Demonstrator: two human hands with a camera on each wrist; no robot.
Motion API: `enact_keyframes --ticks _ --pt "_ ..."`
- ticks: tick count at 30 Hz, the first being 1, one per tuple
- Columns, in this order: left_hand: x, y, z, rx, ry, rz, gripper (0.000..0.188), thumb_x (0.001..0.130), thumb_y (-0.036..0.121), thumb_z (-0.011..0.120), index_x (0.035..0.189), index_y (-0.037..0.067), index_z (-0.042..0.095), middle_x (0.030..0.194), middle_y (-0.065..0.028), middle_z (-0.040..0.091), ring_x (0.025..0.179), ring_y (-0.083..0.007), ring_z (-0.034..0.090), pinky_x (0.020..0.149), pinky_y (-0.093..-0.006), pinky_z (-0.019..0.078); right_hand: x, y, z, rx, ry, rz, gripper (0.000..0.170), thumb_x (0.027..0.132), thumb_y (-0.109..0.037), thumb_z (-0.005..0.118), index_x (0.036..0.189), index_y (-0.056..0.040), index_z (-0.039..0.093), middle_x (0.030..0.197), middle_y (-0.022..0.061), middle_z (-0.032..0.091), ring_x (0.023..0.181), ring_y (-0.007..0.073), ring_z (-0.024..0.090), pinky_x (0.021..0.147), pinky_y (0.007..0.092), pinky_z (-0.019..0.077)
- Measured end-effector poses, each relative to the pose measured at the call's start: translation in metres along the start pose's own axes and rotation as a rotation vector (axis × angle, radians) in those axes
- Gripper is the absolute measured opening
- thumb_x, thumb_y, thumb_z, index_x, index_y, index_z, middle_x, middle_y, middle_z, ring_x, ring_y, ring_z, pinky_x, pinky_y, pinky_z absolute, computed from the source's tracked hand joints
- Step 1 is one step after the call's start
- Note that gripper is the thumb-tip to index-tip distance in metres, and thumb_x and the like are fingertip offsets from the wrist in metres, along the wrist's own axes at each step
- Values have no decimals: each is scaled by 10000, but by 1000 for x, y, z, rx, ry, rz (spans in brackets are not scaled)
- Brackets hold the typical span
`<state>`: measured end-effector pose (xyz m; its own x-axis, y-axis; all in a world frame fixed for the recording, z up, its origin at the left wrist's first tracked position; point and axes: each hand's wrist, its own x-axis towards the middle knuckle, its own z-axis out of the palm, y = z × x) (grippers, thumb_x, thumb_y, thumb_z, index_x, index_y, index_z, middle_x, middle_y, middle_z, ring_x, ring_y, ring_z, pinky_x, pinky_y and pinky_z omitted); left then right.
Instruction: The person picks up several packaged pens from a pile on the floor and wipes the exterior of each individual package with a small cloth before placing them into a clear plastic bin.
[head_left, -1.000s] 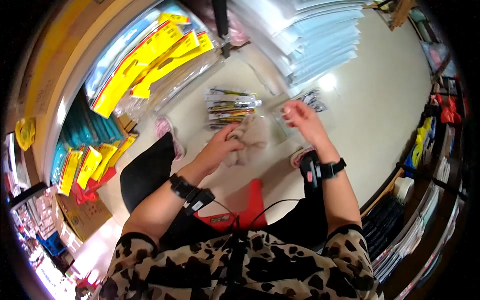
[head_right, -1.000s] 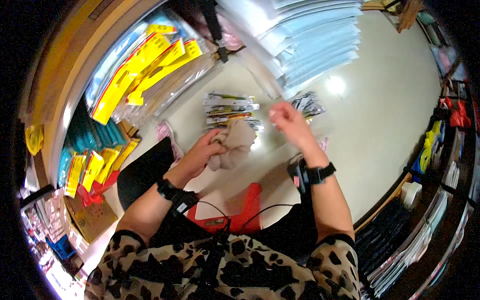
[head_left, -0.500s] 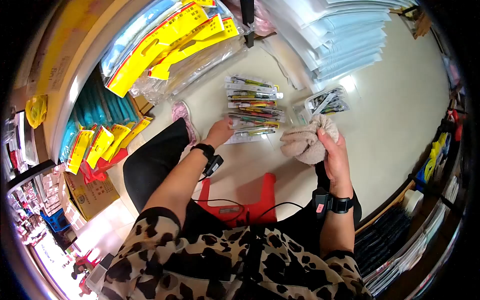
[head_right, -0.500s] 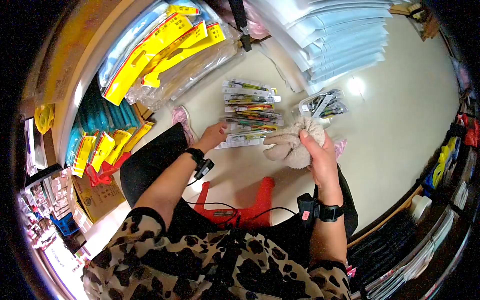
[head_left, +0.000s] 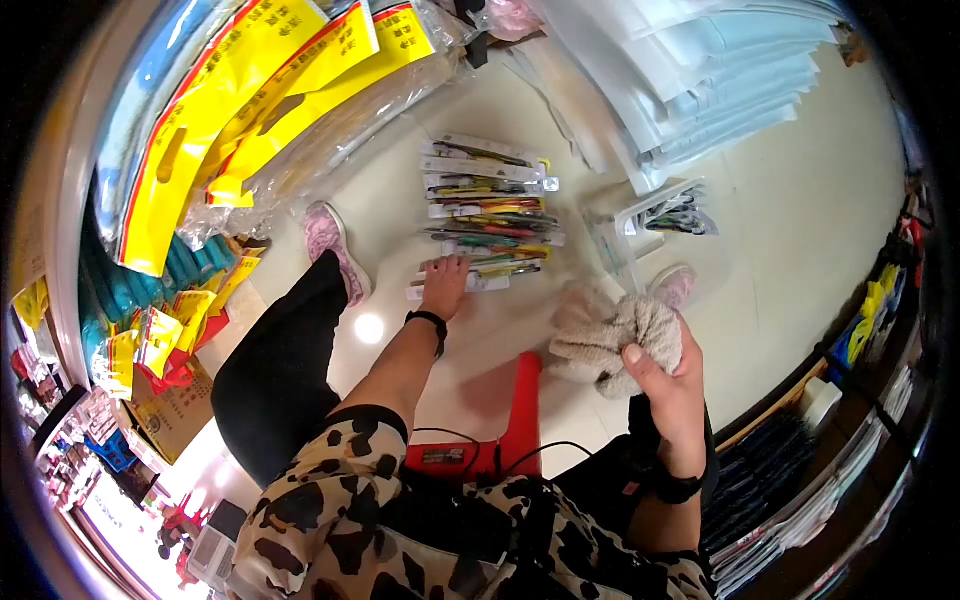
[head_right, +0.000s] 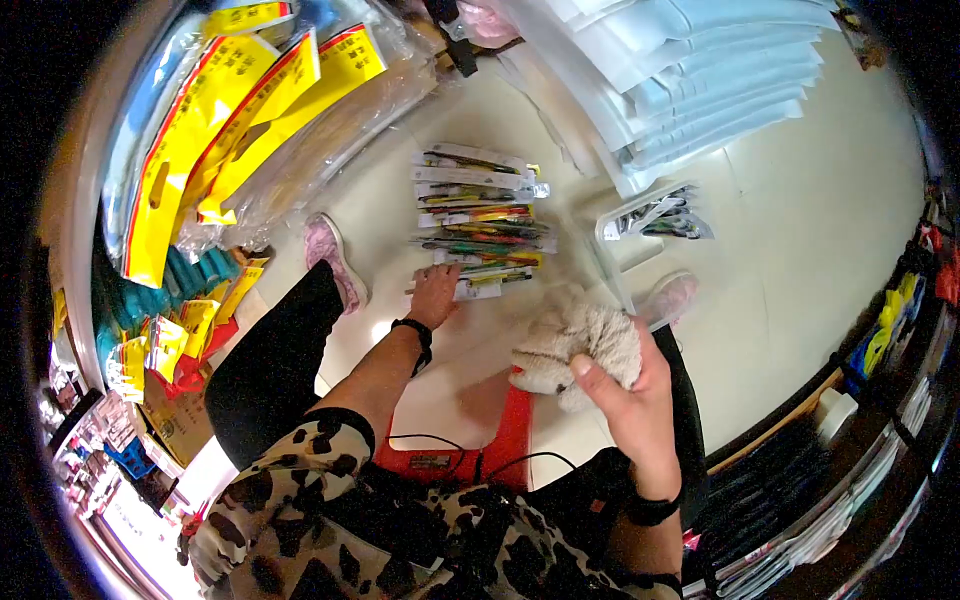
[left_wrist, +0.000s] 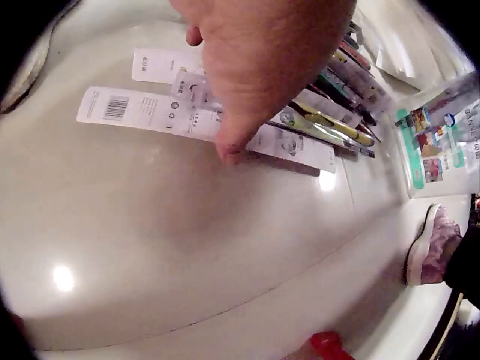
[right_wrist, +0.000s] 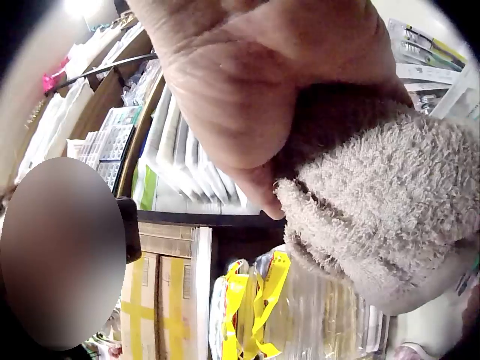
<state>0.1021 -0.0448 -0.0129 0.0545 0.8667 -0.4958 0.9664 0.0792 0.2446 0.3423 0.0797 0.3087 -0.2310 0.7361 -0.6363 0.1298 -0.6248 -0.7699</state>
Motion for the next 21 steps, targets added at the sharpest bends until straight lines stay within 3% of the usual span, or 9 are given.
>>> enact_keyframes --ticks 5,8,11,14,15,18,21 --pt "15 -6 7 93 -136 -9 379 742 63 580 1108 73 482 1088 -123 510 1081 -276 475 900 -421 347 4 3 0 -37 -3 22 368 802 -111 677 1106 7 505 948 21 588 845 85 526 779 238 430" --pt "15 -11 10 15 -47 18 299 766 33 527 1061 69 499 1018 -147 543 997 -288 527 843 -436 393 7 3 4 -26 0 24 349 802 -87 664 1099 7 505 946 17 584 844 82 525 773 230 429" --pt "16 -7 -12 -129 -352 -48 326 733 52 573 1053 47 510 978 -194 570 960 -292 559 818 -437 427 6 3 8 -34 4 19 325 803 -69 646 1088 4 508 939 14 580 837 77 525 763 223 429" --pt "-2 -3 -21 -738 -279 -28 419 681 97 636 1074 23 513 958 -224 590 908 -301 593 828 -429 436 6 2 8 -48 -11 -16 300 806 -63 628 1076 -2 512 916 9 580 818 71 527 752 218 429" --pt "1 -1 -24 -794 -361 -53 527 640 145 685 1116 7 505 972 -209 596 911 -249 601 774 -367 470 5 0 7 -49 -20 -29 294 807 -62 623 1073 -5 513 908 8 581 811 70 528 748 218 430" --pt "-5 27 -91 -969 -609 -137 511 673 163 696 1121 12 504 920 -137 592 814 -182 597 695 -334 494 1 3 3 -27 -38 -54 277 805 -67 606 1063 -16 520 880 3 584 789 67 526 727 220 429" --pt "-17 42 -119 -1518 -542 -102 476 700 183 702 1100 21 503 896 -79 566 752 -133 566 644 -297 495 -1 11 -1 -7 -63 -88 271 802 -84 598 1056 -17 532 875 0 587 783 67 526 717 223 427"
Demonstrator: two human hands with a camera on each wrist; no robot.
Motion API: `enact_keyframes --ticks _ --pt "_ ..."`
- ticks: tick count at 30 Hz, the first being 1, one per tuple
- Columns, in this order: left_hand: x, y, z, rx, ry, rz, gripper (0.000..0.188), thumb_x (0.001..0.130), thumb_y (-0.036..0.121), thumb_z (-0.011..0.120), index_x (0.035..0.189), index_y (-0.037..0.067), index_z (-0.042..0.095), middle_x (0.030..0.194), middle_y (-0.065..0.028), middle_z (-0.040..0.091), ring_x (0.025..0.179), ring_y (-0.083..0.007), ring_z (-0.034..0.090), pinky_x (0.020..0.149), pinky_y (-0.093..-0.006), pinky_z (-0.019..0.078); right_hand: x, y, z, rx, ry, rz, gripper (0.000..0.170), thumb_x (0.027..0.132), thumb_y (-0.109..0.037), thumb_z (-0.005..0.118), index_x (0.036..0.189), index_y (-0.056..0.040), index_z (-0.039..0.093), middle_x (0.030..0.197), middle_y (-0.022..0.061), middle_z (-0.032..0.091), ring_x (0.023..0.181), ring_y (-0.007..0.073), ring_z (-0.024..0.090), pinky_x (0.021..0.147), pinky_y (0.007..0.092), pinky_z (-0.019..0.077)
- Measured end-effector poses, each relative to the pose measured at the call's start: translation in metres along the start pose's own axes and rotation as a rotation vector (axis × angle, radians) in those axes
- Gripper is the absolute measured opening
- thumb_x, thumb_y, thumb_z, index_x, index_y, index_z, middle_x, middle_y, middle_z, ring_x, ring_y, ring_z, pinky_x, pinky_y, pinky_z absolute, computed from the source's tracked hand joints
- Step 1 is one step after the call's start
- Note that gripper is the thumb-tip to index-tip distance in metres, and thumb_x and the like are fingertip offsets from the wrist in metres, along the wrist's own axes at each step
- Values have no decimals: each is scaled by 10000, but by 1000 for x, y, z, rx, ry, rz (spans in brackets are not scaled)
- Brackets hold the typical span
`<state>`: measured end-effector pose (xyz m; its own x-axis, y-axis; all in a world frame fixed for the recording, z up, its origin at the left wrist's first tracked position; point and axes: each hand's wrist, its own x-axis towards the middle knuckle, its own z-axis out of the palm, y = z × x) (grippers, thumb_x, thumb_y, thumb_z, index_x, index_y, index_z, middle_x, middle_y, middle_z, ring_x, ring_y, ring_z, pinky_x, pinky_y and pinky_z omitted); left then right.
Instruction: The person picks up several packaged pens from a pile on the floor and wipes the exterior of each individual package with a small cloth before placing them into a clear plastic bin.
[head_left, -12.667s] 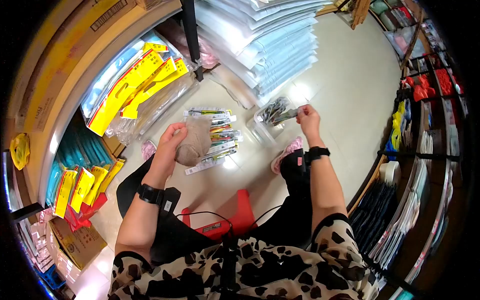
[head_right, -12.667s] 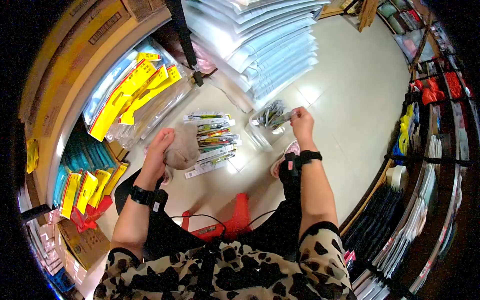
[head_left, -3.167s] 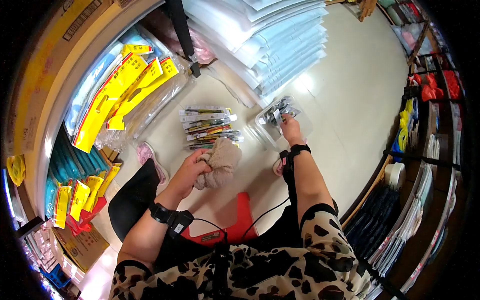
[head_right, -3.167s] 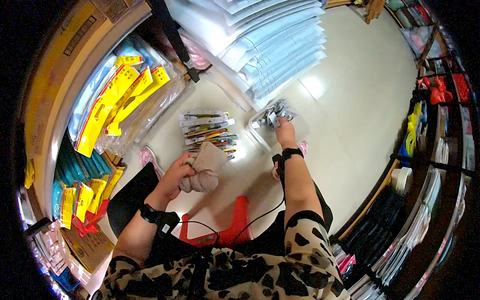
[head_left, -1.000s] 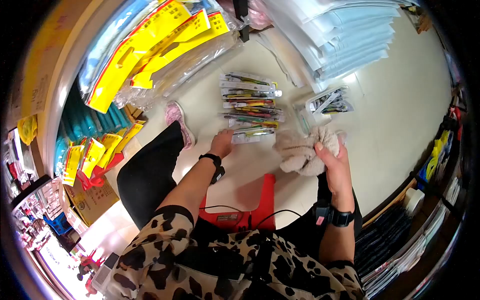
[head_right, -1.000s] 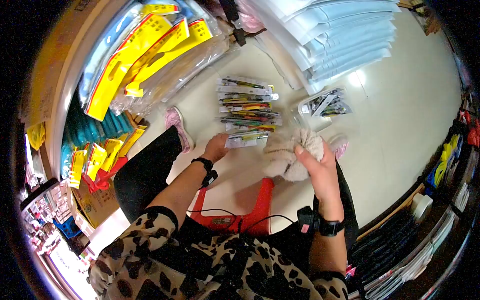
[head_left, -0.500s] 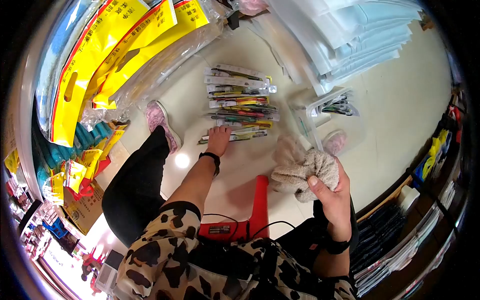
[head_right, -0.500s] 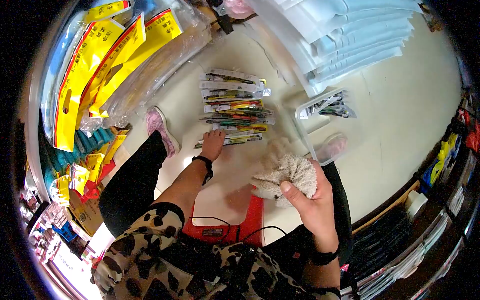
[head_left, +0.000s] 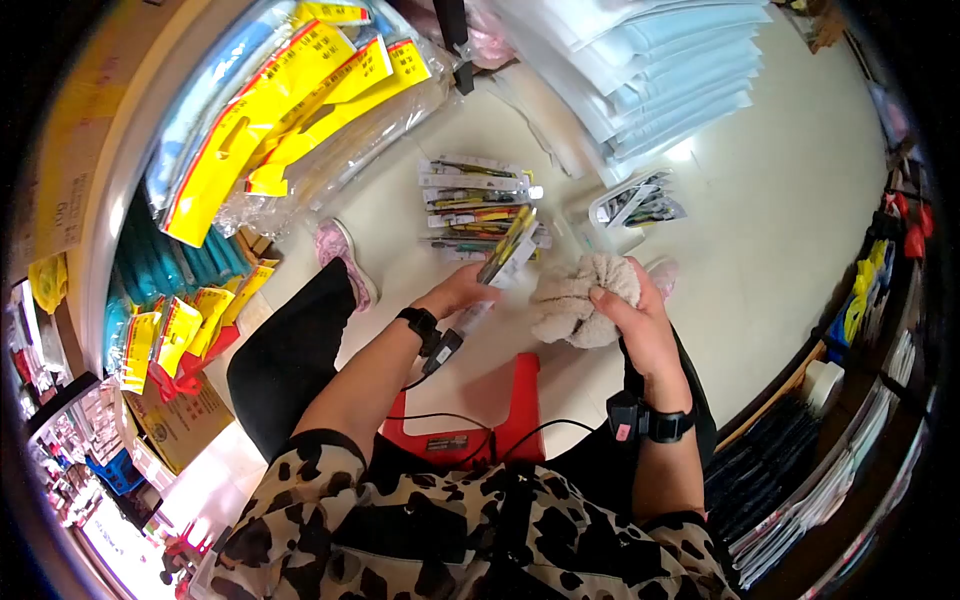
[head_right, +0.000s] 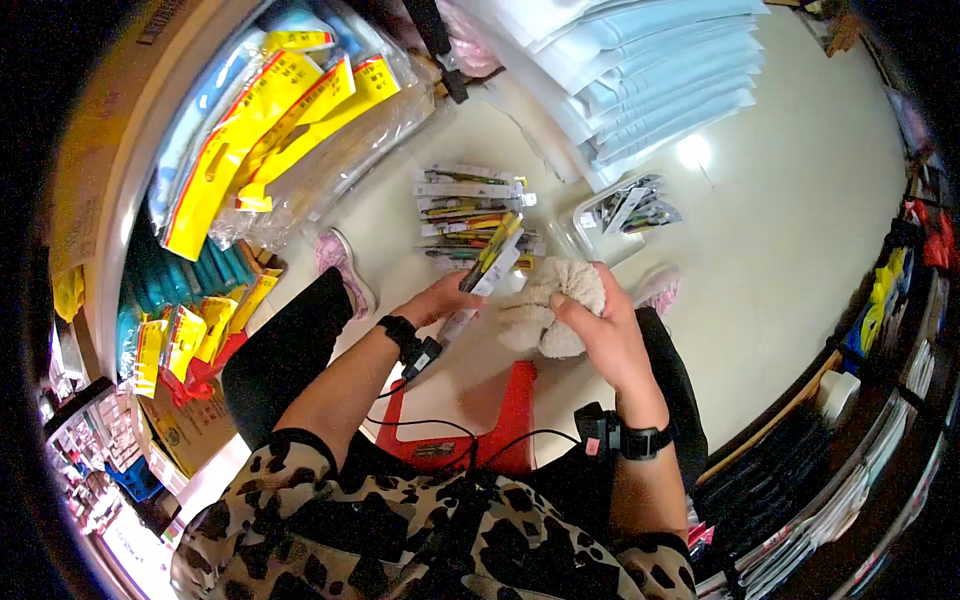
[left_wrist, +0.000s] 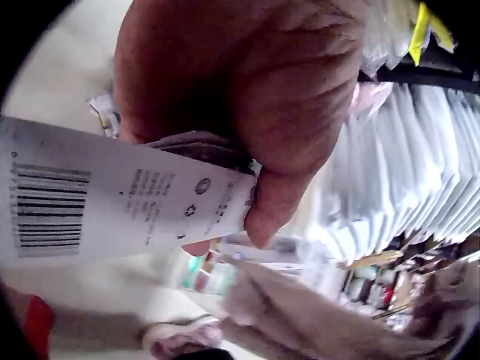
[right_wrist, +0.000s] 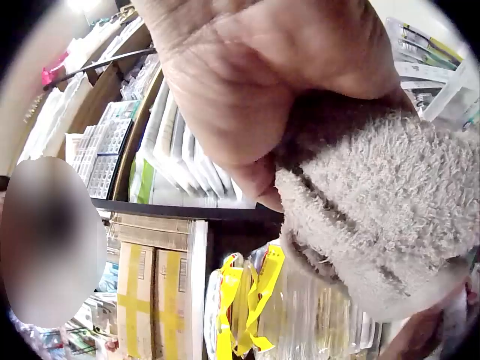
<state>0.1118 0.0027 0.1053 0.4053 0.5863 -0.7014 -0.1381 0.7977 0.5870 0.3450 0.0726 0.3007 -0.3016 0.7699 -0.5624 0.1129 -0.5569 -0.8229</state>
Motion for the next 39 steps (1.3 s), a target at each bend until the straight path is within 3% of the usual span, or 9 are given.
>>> enact_keyframes --ticks 4,8,11,12,16,22,30,36,39 --pt "-46 65 42 17 88 46 475 737 155 644 1156 12 473 918 -66 569 768 -151 564 663 -305 489 -2 2 -1 53 -24 73 309 802 -86 586 1101 -23 539 913 3 597 823 70 527 729 229 425" --pt "-87 92 81 451 285 438 454 731 140 613 1134 -8 464 912 -105 595 751 -195 576 693 -319 480 5 23 32 206 -22 -35 517 825 -116 604 1284 -25 385 1084 67 553 962 130 521 831 267 433" --pt "-119 113 112 446 317 386 440 719 135 641 1107 12 472 854 -102 585 748 -167 556 666 -299 463 4 27 55 53 35 -387 607 832 -118 610 1339 -18 291 1122 89 528 987 159 518 875 278 422" --pt "-132 124 119 446 299 396 441 731 145 657 1101 -1 466 839 -115 578 737 -152 560 645 -291 463 2 21 60 59 129 -431 485 837 -118 606 1266 -14 404 1047 70 565 927 148 540 829 277 443" --pt "-150 127 122 439 174 382 432 786 207 666 1091 -12 452 836 -96 576 691 -142 577 629 -276 475 13 -14 38 453 219 -288 261 861 -146 586 1100 -47 547 923 17 608 772 114 588 689 269 493" --pt "-152 133 101 29 -29 347 383 844 262 638 1100 18 491 835 -43 555 645 -121 591 618 -262 497 21 -24 14 898 -117 -161 374 837 -201 563 1149 -3 502 1094 124 585 963 242 587 865 392 468" --pt "-147 140 99 19 -153 206 466 873 463 525 966 7 522 745 -82 593 592 -176 613 534 -300 520 7 -30 24 608 -447 -100 681 788 -171 621 1359 -13 285 1277 172 462 1200 309 441 982 422 386" --pt "-143 126 99 -142 -398 43 578 885 562 397 948 1 524 729 -119 602 578 -234 620 531 -333 532 6 -39 36 749 -561 -141 784 732 -197 701 1377 -54 278 1198 182 520 1094 347 523 933 448 429" --pt "-144 121 103 -175 -342 29 595 891 579 349 963 14 523 716 -121 597 568 -242 615 528 -342 534 3 -39 41 624 -511 -104 782 720 -150 690 1379 -53 280 1121 169 563 1014 309 572 905 413 450"
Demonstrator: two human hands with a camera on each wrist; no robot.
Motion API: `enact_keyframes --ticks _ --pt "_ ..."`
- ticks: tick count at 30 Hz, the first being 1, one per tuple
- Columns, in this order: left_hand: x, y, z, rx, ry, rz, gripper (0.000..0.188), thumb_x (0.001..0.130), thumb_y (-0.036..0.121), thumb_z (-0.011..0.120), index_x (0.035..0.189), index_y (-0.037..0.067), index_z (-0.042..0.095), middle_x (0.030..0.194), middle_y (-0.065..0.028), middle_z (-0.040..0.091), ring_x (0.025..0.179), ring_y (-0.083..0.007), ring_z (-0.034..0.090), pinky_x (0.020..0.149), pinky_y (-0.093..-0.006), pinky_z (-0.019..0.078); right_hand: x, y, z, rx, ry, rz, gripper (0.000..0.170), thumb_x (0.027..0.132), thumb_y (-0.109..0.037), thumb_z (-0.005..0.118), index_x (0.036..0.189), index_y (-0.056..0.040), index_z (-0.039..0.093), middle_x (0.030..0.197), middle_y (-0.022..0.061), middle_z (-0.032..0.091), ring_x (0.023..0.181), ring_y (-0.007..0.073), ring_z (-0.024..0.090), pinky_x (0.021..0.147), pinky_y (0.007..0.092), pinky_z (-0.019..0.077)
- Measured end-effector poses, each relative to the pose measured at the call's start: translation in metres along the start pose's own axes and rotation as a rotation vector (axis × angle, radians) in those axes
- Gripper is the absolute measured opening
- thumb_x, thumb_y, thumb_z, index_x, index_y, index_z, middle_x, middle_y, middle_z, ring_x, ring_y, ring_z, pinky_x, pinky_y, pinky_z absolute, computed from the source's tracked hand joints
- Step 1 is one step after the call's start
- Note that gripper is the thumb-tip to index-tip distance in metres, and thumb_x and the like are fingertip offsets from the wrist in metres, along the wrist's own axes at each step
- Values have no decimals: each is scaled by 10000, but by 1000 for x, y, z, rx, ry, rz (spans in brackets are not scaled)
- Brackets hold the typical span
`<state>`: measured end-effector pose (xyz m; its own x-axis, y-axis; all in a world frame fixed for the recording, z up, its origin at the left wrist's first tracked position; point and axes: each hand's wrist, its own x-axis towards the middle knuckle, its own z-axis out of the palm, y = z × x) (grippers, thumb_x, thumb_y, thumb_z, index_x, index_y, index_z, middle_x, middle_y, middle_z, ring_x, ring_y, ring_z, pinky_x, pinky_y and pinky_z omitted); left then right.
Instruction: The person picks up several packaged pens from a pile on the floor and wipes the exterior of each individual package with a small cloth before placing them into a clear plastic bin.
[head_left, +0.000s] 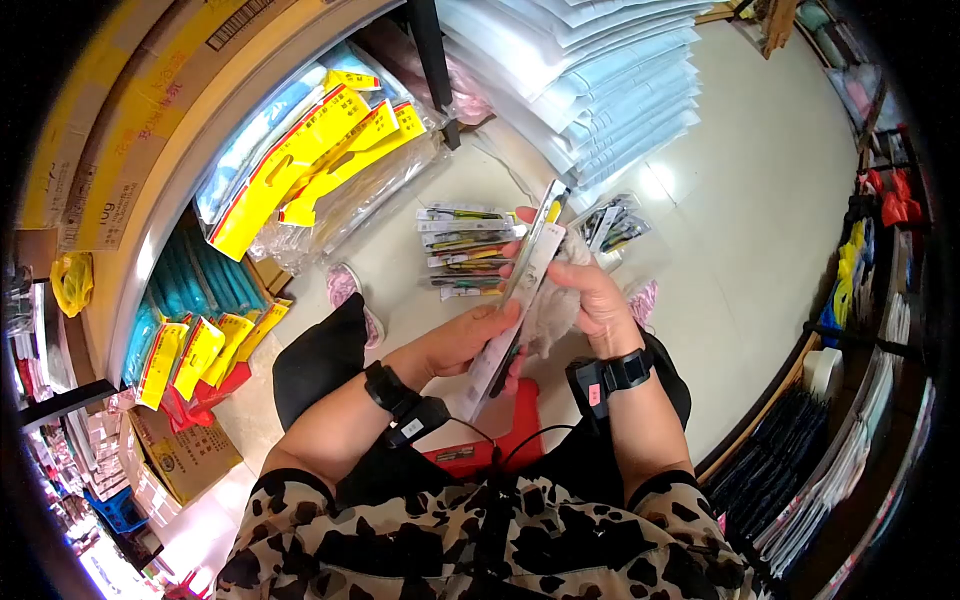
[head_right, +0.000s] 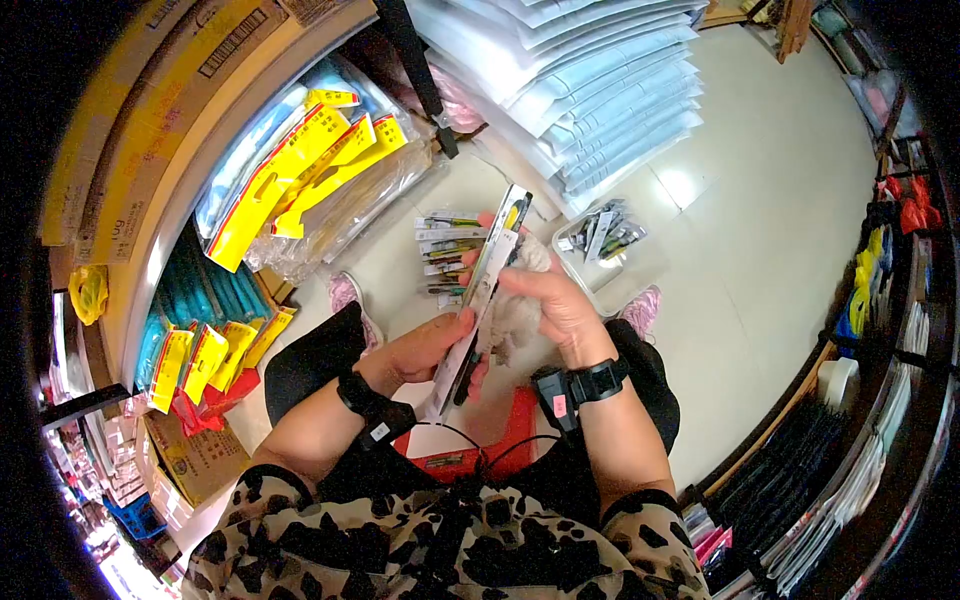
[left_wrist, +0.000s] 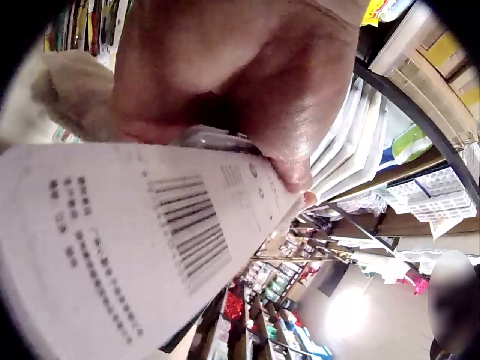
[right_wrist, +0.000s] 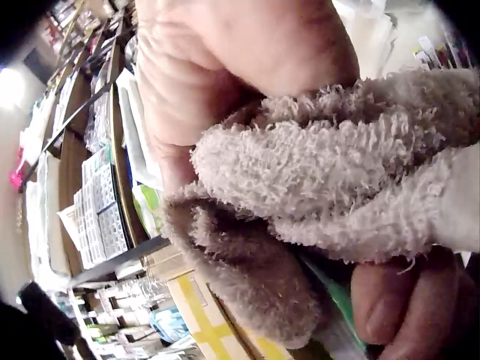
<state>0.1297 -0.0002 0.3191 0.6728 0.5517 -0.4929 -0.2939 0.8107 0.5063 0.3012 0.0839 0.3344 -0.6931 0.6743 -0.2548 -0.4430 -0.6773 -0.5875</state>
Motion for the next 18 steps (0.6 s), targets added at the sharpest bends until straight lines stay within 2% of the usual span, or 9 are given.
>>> enact_keyframes --ticks 4,7,10,14,15,18 --pt "5 -5 -7 20 117 22 602 873 609 376 915 29 531 739 -103 594 532 -211 612 490 -306 522 3 11 5 -172 148 -27 712 728 -85 641 1359 -45 312 1057 133 580 943 242 590 850 362 472" --pt "10 -5 -5 0 171 79 559 879 565 429 1070 43 493 795 -96 581 544 -178 604 490 -279 517 4 14 6 -204 250 -79 623 745 -57 613 1318 -42 366 1008 107 589 892 204 590 804 329 482" --pt "11 -1 14 248 375 326 547 890 487 482 1236 75 382 830 -87 553 543 -131 562 467 -251 484 5 5 -1 -238 337 -192 516 770 -56 602 1253 -36 424 967 89 594 860 183 587 771 310 485" --pt "7 4 18 369 307 314 568 899 431 501 1307 95 293 800 -73 525 536 -102 505 439 -247 438 7 13 0 -181 430 -247 322 781 -74 639 1065 -12 499 903 41 600 788 127 571 729 266 462" --pt "9 4 14 352 308 307 557 903 436 488 1303 99 297 792 -69 520 528 -102 497 434 -248 430 5 17 3 -253 452 -200 269 823 -96 611 1053 -17 496 871 30 583 767 110 559 693 251 459" --pt "7 10 5 290 295 307 500 916 443 453 1264 105 331 774 -61 511 509 -104 491 419 -240 417 1 32 19 -425 470 -176 226 861 -111 573 1050 -18 493 853 16 569 753 92 546 671 240 455"
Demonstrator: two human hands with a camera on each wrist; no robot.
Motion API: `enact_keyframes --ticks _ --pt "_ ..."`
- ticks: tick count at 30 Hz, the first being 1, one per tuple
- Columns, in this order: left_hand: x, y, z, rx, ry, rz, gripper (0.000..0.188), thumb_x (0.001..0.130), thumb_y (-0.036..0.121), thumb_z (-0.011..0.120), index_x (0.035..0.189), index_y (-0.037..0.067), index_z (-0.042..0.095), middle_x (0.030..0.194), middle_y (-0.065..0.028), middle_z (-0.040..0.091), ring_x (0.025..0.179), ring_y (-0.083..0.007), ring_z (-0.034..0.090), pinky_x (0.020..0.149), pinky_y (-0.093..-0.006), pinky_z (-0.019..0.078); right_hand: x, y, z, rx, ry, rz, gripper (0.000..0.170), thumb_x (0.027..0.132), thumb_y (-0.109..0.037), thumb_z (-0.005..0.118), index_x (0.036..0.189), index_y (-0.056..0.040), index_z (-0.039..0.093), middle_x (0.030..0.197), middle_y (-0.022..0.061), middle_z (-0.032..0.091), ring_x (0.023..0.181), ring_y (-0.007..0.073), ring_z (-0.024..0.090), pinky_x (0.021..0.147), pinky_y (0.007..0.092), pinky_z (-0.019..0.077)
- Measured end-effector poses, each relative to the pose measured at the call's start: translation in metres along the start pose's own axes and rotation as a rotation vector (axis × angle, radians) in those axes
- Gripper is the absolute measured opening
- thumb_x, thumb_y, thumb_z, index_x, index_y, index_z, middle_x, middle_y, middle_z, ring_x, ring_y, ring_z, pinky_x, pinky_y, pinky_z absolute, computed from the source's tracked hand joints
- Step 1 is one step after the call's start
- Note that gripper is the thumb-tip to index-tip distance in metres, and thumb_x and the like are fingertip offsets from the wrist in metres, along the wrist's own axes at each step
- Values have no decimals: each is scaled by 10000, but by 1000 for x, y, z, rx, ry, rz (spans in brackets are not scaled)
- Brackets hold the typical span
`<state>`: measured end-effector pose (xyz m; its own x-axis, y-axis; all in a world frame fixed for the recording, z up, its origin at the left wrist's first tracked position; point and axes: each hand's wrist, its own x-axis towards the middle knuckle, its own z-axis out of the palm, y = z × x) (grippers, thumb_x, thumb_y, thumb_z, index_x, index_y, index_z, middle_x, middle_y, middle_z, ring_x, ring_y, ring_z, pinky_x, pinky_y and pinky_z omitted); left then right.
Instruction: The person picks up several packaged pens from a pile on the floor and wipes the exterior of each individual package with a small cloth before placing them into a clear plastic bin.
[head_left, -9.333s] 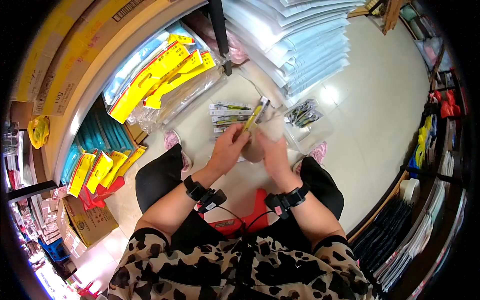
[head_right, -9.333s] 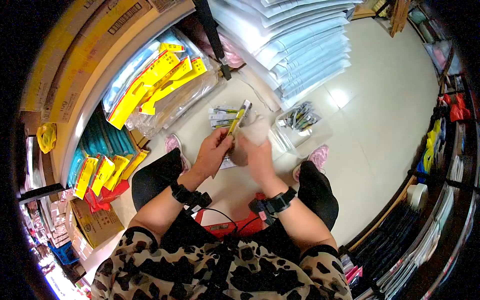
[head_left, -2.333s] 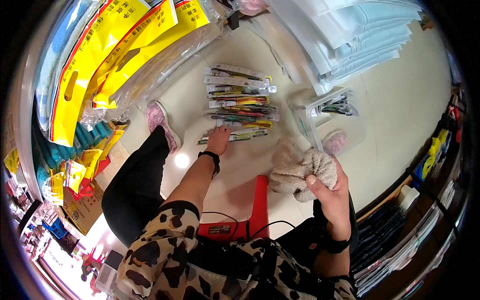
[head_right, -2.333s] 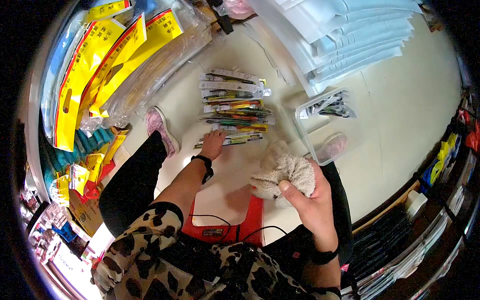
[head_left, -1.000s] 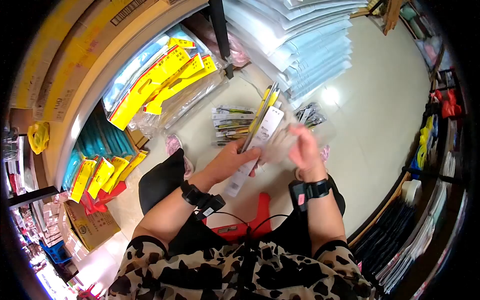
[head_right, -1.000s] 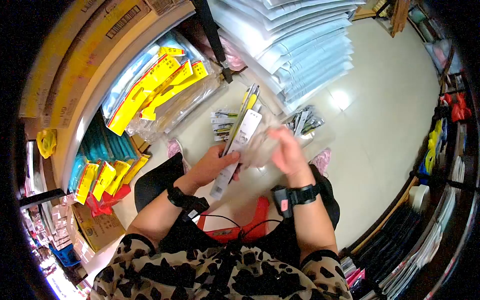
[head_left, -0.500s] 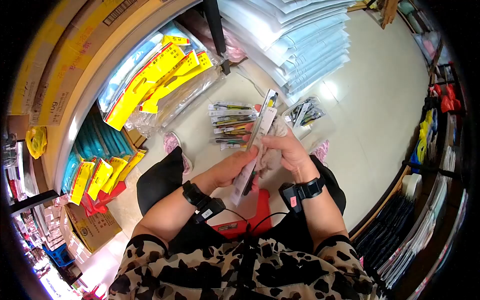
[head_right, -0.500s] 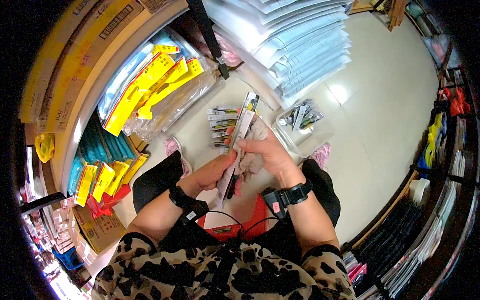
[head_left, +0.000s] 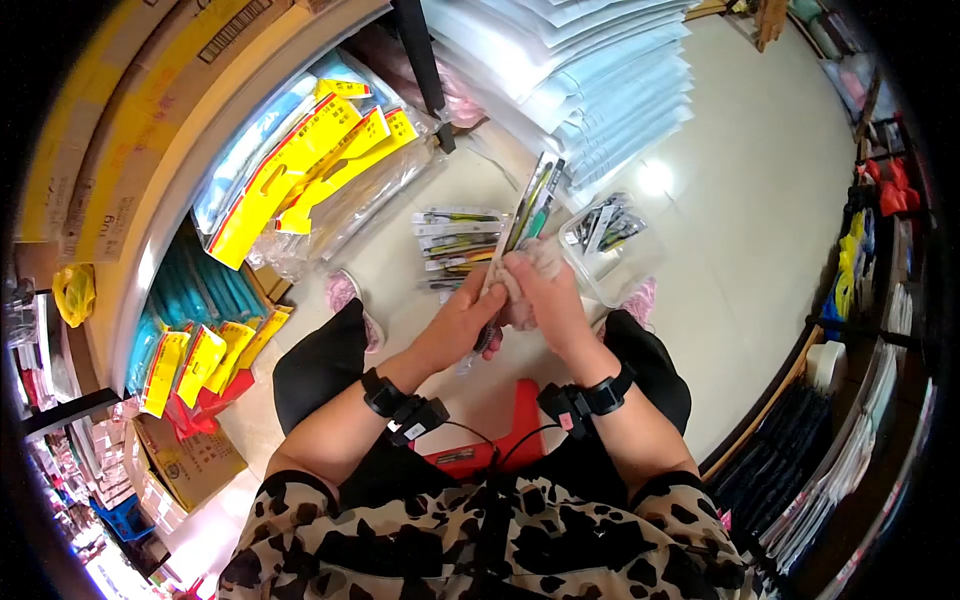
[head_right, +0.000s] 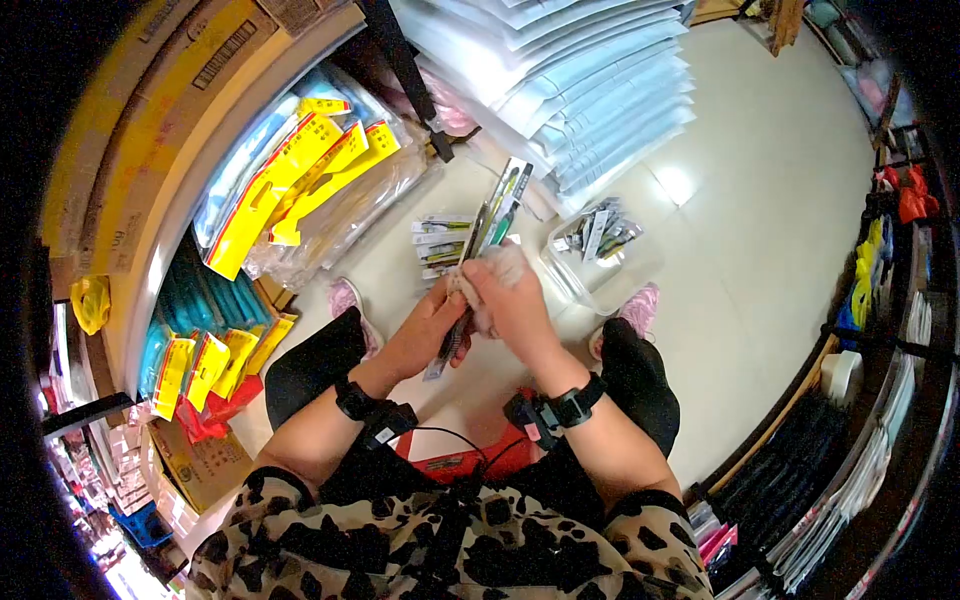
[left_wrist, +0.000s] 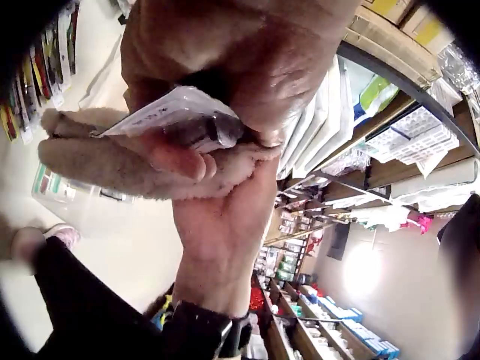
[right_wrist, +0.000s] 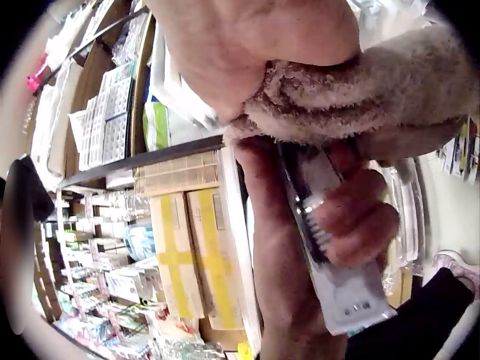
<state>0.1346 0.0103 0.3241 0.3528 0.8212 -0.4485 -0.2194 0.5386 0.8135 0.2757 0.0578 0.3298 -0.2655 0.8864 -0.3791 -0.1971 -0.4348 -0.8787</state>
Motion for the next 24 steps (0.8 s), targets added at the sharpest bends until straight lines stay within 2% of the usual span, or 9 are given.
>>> enact_keyframes --ticks 4,7,13,16,19,22,24 --pt "-2 0 -8 -138 -19 -74 422 925 446 430 1184 115 388 765 -59 510 497 -109 498 415 -230 423 2 -2 -12 -16 -203 72 239 870 -88 546 1089 -16 483 887 14 580 786 102 558 687 250 464" --pt "-1 6 -17 -179 -82 -102 395 919 445 448 1139 120 408 778 -63 523 508 -114 514 430 -236 447 0 -17 -20 128 -268 152 271 848 -59 560 1104 -19 484 929 29 592 822 126 572 733 262 471" --pt "-1 7 -18 -178 -262 -119 473 907 469 459 1215 114 412 812 -55 551 606 -112 565 490 -246 485 6 -18 -30 369 -227 188 321 794 -24 599 1099 -38 500 952 48 595 851 153 587 778 289 475" --pt "0 12 -16 -254 -247 -205 460 918 459 442 1208 103 456 857 -60 574 670 -122 583 537 -261 501 12 -14 -37 342 -192 208 309 782 -28 610 1076 -42 515 934 50 600 859 161 592 783 296 477" --pt "1 8 -14 -132 -132 -187 426 939 430 408 1163 79 499 930 -66 596 763 -152 598 662 -273 505 18 -9 -42 333 -180 197 326 769 -59 629 1078 -32 528 951 67 613 876 175 596 796 307 475" --pt "8 -6 -33 548 -14 107 423 953 372 408 1192 29 476 1016 -62 583 924 -136 558 815 -286 471 17 -19 -41 307 -140 134 359 760 -95 638 1094 -13 534 976 91 620 893 189 598 809 318 474" --pt "8 -8 -32 281 60 191 315 940 229 452 1182 30 485 1035 -51 577 963 -125 534 866 -280 432 18 -22 -46 355 -159 170 391 768 -120 626 1124 3 523 1011 116 620 915 207 600 826 333 475"
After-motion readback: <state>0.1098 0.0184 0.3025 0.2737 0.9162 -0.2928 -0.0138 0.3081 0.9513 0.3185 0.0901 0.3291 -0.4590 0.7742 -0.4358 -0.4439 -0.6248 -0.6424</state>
